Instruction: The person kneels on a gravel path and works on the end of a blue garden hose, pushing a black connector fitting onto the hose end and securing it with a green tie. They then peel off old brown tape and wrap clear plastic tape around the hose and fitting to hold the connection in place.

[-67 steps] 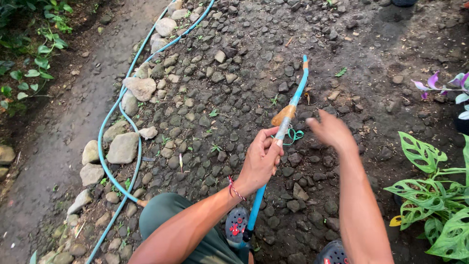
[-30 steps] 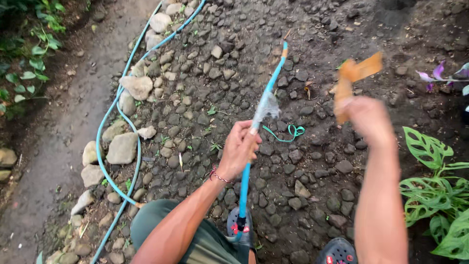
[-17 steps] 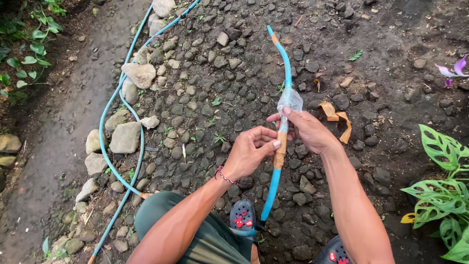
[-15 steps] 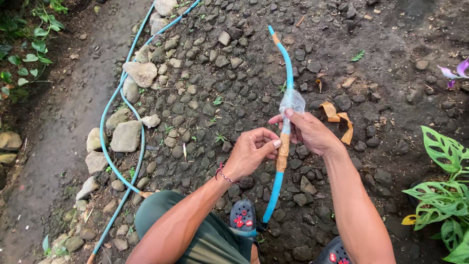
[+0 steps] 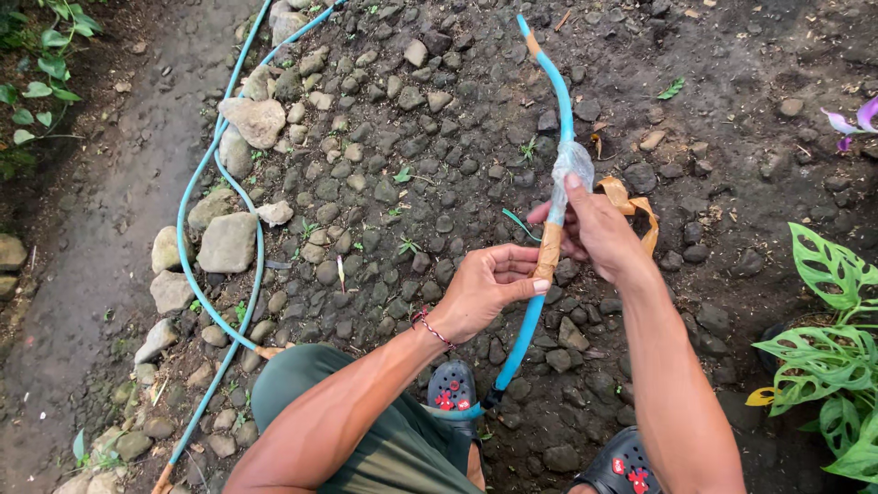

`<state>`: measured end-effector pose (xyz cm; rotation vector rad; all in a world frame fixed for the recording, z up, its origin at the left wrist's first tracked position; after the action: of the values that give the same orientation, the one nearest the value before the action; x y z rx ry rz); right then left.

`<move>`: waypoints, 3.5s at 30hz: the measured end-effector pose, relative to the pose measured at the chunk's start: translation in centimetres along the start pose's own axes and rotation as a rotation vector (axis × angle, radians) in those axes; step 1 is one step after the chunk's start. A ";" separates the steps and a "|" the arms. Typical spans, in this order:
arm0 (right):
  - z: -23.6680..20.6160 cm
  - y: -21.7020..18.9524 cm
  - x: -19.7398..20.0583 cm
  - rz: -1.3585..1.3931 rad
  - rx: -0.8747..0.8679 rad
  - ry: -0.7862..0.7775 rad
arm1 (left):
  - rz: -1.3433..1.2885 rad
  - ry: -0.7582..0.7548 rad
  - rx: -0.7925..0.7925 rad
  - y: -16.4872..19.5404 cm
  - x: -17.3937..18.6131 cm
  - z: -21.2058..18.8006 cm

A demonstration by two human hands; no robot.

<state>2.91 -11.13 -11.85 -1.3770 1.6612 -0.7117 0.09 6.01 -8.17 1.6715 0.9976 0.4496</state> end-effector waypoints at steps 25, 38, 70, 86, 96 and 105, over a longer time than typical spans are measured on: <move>-3.9 -0.4 -2.0 -0.049 0.261 -0.270 | -0.452 -0.288 0.599 -9.4 -3.1 0.5; -4.2 -3.0 -2.6 0.063 0.341 -0.331 | -0.659 -0.123 0.332 -3.6 -3.2 1.3; -0.5 1.2 6.7 -0.955 0.059 0.059 | 0.066 0.440 -0.371 -8.6 -7.8 8.8; -4.8 10.4 15.1 -0.247 -0.342 -0.002 | -0.710 0.018 0.405 -21.6 -11.3 10.5; -5.6 9.1 11.3 -0.286 -0.165 -0.341 | -0.714 -0.048 0.448 -21.2 -12.0 9.5; -5.1 7.1 13.3 -1.006 -0.042 -0.148 | 0.025 0.204 -0.092 -14.8 -11.8 7.5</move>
<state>-5.57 -22.82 -18.62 -2.2353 0.7836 -1.0764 -7.03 -6.98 -22.17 1.5789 1.0885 0.6836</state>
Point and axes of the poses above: each hand's wrist, its own z-axis towards the middle knuckle, its own x-axis out of the back of the hand, y = z × x, the point moved 6 cm from there along z, towards the middle knuckle, and after that the axes turned 1 degree about z, right-handed, at the moved point
